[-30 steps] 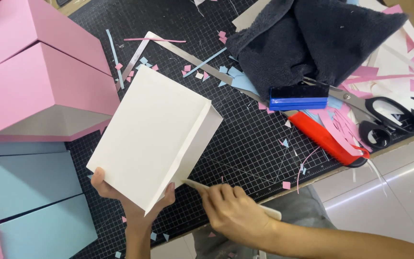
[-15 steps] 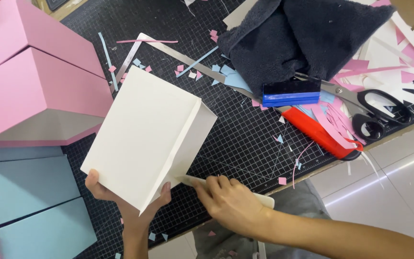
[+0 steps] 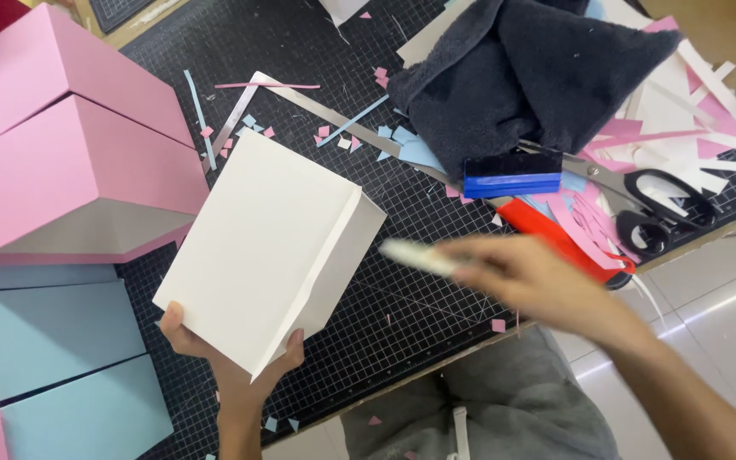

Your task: Finishing a white cardboard box by scraping edges and trimming excess material with scissors

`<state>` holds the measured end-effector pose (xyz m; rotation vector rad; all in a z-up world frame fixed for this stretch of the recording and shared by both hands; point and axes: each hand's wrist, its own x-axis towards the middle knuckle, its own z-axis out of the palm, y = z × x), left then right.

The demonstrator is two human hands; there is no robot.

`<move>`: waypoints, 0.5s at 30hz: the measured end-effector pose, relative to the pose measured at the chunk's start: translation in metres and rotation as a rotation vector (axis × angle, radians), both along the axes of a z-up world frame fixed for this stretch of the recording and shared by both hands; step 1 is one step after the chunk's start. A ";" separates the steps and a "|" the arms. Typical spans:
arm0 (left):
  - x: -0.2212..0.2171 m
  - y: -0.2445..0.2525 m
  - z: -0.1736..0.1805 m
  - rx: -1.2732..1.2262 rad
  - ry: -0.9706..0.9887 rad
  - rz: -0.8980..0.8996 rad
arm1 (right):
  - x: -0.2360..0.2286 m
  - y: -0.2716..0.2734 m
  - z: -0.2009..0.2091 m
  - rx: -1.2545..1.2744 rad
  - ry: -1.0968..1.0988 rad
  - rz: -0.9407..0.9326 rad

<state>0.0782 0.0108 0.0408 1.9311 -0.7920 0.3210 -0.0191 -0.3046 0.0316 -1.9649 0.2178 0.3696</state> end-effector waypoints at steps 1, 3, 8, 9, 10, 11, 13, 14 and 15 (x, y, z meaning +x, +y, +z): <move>0.001 0.000 0.000 -0.001 -0.005 0.004 | -0.006 -0.017 0.006 -0.203 -0.105 -0.108; 0.002 0.002 -0.003 -0.022 -0.001 0.001 | 0.001 -0.049 -0.010 -0.738 -0.338 -0.251; 0.000 0.003 0.001 -0.048 0.030 -0.040 | 0.006 -0.106 -0.044 -1.603 -0.621 -0.185; 0.000 0.003 0.001 -0.038 0.044 -0.040 | -0.002 -0.109 -0.045 -1.639 -0.678 -0.034; 0.000 0.003 0.001 -0.029 0.057 -0.038 | -0.009 -0.114 -0.046 -1.668 -0.737 0.121; 0.001 0.003 0.000 -0.035 0.054 -0.035 | -0.017 -0.118 -0.037 -1.673 -0.741 0.122; 0.000 0.005 0.000 -0.027 0.066 -0.026 | -0.035 -0.126 -0.021 -1.639 -0.489 0.033; -0.002 0.008 -0.004 -0.027 0.065 -0.025 | -0.039 -0.122 -0.013 -1.638 -0.491 0.033; -0.004 0.011 -0.007 0.002 0.094 0.009 | -0.044 -0.119 -0.006 -1.590 -0.593 -0.083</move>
